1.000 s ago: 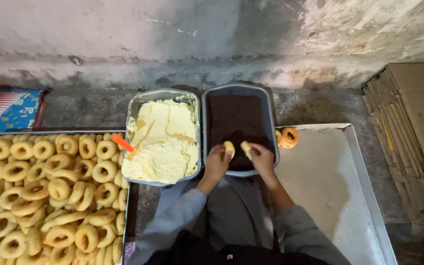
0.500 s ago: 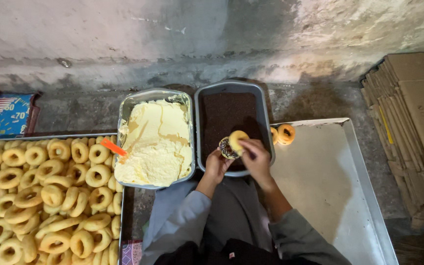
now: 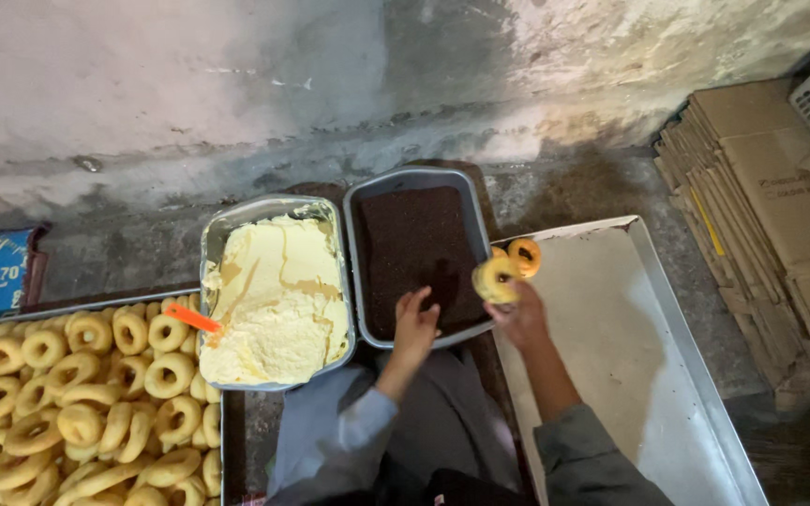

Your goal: The person repeatedly picks donuts from a tray, fills them with a white cream using a spatula, and then dips the filled donuts into a tray of dark crumbs. The finished donuts are placed on a separate tray to the right.

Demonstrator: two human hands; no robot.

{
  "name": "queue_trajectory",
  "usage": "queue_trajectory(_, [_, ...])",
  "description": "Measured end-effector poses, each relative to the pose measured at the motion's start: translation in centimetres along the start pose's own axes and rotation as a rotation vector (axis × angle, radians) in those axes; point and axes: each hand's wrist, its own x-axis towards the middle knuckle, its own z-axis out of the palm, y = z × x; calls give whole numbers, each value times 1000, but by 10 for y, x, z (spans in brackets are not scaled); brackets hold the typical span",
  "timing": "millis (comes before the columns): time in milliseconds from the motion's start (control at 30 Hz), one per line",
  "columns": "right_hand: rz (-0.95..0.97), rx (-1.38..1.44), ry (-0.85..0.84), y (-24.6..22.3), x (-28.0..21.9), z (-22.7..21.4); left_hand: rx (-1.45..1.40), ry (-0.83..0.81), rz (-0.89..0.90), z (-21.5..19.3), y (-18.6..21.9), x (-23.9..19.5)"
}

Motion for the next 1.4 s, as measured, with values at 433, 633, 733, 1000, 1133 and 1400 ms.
queue_trajectory(433, [-395, -75, 724, -85, 108, -75, 351, -56, 565, -16, -50, -118])
queue_trajectory(633, [-317, -501, 539, -68, 152, -88, 444, -66, 600, -11, -46, -107])
queue_trajectory(733, [-325, -668, 533, -70, 154, -74, 420, -54, 496, -9, -39, -108])
queue_trajectory(1000, [-1415, -1304, 338, -27, 136, 34, 444, -62, 561, -9, -46, -106])
queue_trajectory(1133, [-1232, -1508, -273, 37, 173, 117, 438, -73, 570, -16, -53, -107])
queue_trajectory(1400, [-566, -2098, -394, 118, 162, 180, 362, -56, 653, -16, -77, -103])
